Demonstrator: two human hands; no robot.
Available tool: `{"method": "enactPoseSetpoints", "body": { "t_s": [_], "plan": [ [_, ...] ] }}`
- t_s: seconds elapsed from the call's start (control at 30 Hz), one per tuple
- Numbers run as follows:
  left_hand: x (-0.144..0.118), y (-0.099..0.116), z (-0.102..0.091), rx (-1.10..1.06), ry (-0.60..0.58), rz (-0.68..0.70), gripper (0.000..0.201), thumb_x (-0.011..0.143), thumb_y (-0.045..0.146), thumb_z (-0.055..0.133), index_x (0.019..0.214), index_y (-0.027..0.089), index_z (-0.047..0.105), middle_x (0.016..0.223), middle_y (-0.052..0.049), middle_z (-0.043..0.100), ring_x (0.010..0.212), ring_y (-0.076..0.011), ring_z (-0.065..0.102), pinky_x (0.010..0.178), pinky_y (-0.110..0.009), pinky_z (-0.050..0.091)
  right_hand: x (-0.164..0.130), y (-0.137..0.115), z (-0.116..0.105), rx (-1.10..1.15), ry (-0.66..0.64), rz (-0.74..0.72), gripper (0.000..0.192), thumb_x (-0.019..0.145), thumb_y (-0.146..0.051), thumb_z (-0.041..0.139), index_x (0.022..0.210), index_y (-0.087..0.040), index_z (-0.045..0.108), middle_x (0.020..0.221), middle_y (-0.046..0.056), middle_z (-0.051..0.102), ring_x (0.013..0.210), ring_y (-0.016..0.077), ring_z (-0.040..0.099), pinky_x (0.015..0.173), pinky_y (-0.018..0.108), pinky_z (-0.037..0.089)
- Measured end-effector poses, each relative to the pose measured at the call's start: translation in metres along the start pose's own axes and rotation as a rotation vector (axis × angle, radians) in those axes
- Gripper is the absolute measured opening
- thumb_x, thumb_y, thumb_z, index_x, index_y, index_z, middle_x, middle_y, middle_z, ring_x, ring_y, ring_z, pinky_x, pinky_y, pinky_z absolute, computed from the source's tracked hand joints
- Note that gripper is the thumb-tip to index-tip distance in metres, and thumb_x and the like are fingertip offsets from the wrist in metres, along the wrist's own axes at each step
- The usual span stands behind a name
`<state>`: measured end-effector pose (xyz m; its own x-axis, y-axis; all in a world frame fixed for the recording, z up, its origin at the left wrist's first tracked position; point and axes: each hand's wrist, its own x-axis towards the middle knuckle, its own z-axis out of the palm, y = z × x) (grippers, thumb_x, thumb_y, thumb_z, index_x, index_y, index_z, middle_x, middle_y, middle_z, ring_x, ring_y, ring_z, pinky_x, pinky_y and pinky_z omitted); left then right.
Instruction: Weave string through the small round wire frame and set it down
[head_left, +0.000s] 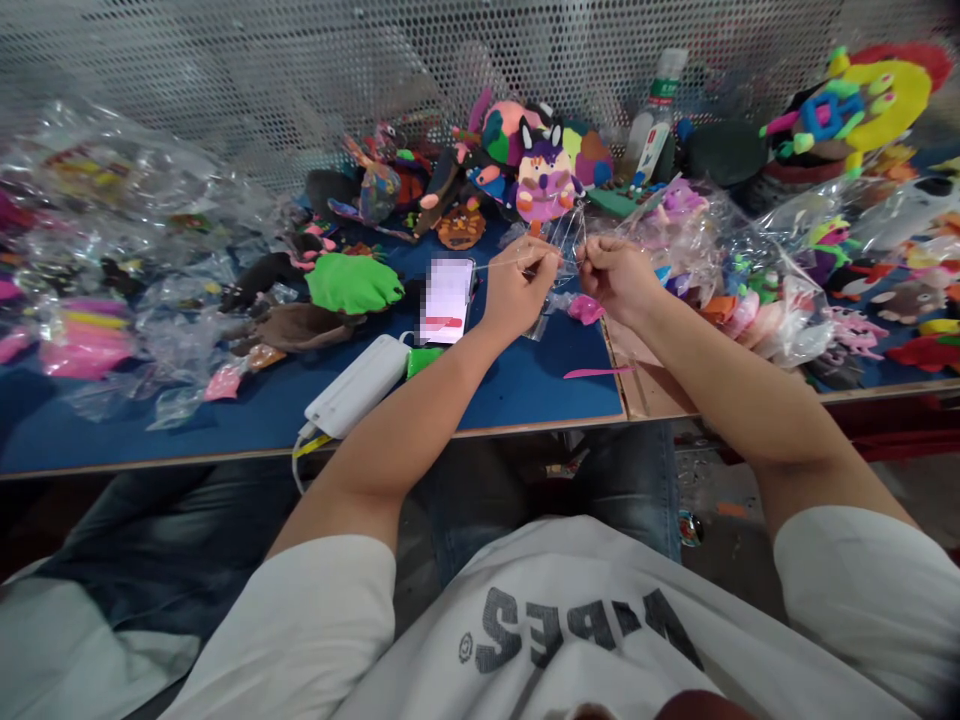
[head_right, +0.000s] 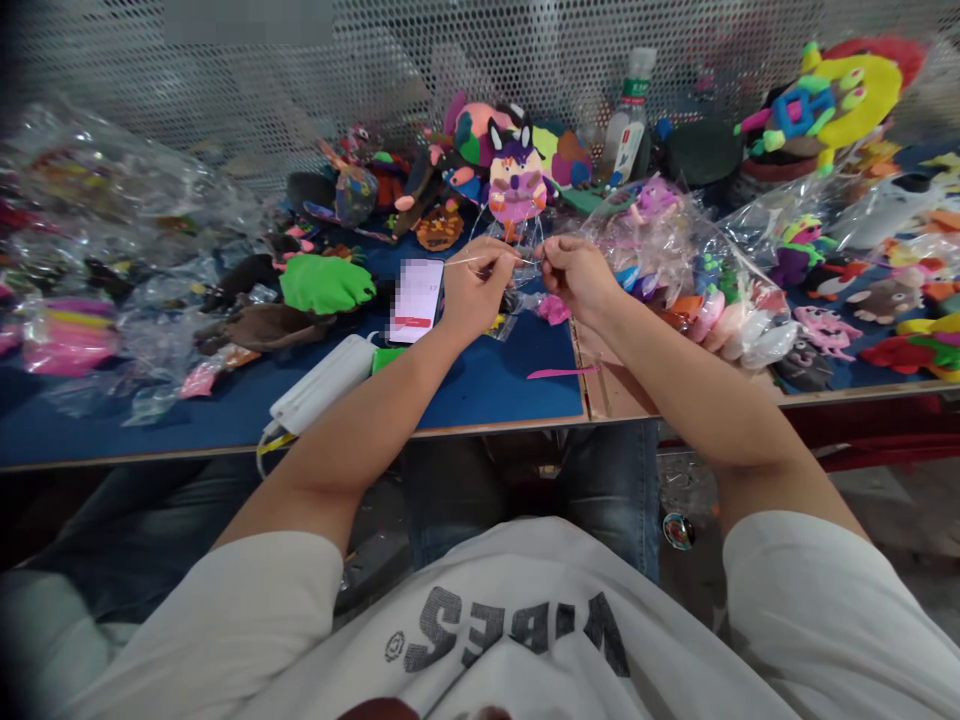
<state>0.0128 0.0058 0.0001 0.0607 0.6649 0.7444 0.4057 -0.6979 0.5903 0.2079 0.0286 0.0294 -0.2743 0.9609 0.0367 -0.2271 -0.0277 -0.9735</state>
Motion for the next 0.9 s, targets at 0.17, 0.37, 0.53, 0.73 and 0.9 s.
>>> {"method": "enactPoseSetpoints", "body": {
  "t_s": [0.17, 0.37, 0.53, 0.73, 0.9],
  "plan": [
    [-0.001, 0.007, -0.003, -0.119, -0.054, -0.022, 0.053, 0.114, 0.063, 0.051, 0.092, 0.023, 0.078, 0.108, -0.007, 0.079, 0.084, -0.0138, 0.074, 0.068, -0.027, 0.062, -0.003, -0.013, -0.009, 0.079, -0.197, 0.219, 0.028, 0.098, -0.043, 0.072, 0.084, -0.022, 0.061, 0.063, -0.006, 0.042, 0.051, 0.0088, 0.031, 0.053, 0.027, 0.040],
    [0.001, 0.012, -0.007, 0.099, 0.000, -0.008, 0.051, 0.115, 0.061, 0.046, 0.095, 0.026, 0.078, 0.110, -0.010, 0.079, 0.100, -0.0213, 0.076, 0.076, -0.035, 0.064, -0.006, -0.006, 0.007, -0.329, 0.260, -0.273, 0.041, 0.093, -0.061, 0.079, 0.088, -0.026, 0.060, 0.080, 0.003, 0.060, 0.063, 0.0153, 0.050, 0.057, 0.032, 0.043],
    [-0.001, 0.013, -0.004, 0.156, -0.006, -0.009, 0.054, 0.114, 0.064, 0.045, 0.096, 0.023, 0.075, 0.112, -0.012, 0.077, 0.102, -0.0227, 0.076, 0.086, -0.037, 0.065, -0.029, -0.014, 0.022, -0.545, 0.265, -0.379, 0.047, 0.093, -0.073, 0.071, 0.106, -0.028, 0.066, 0.093, 0.007, 0.067, 0.090, 0.0268, 0.068, 0.070, 0.037, 0.052],
    [-0.002, 0.013, -0.004, 0.154, -0.032, 0.004, 0.049, 0.115, 0.056, 0.047, 0.098, 0.022, 0.076, 0.114, -0.011, 0.076, 0.099, -0.0216, 0.075, 0.084, -0.036, 0.063, -0.029, -0.008, 0.023, -0.562, 0.304, -0.420, 0.038, 0.096, -0.064, 0.073, 0.103, -0.026, 0.070, 0.097, 0.007, 0.073, 0.095, 0.0256, 0.070, 0.077, 0.038, 0.057],
    [-0.004, 0.010, -0.002, 0.154, -0.032, 0.055, 0.044, 0.116, 0.047, 0.048, 0.094, 0.021, 0.076, 0.113, -0.011, 0.077, 0.096, -0.0194, 0.074, 0.083, -0.034, 0.061, -0.011, 0.008, 0.017, -0.492, 0.301, -0.454, 0.029, 0.096, -0.054, 0.077, 0.101, -0.025, 0.075, 0.089, 0.005, 0.073, 0.083, 0.0226, 0.071, 0.078, 0.040, 0.060]
  ]
}}
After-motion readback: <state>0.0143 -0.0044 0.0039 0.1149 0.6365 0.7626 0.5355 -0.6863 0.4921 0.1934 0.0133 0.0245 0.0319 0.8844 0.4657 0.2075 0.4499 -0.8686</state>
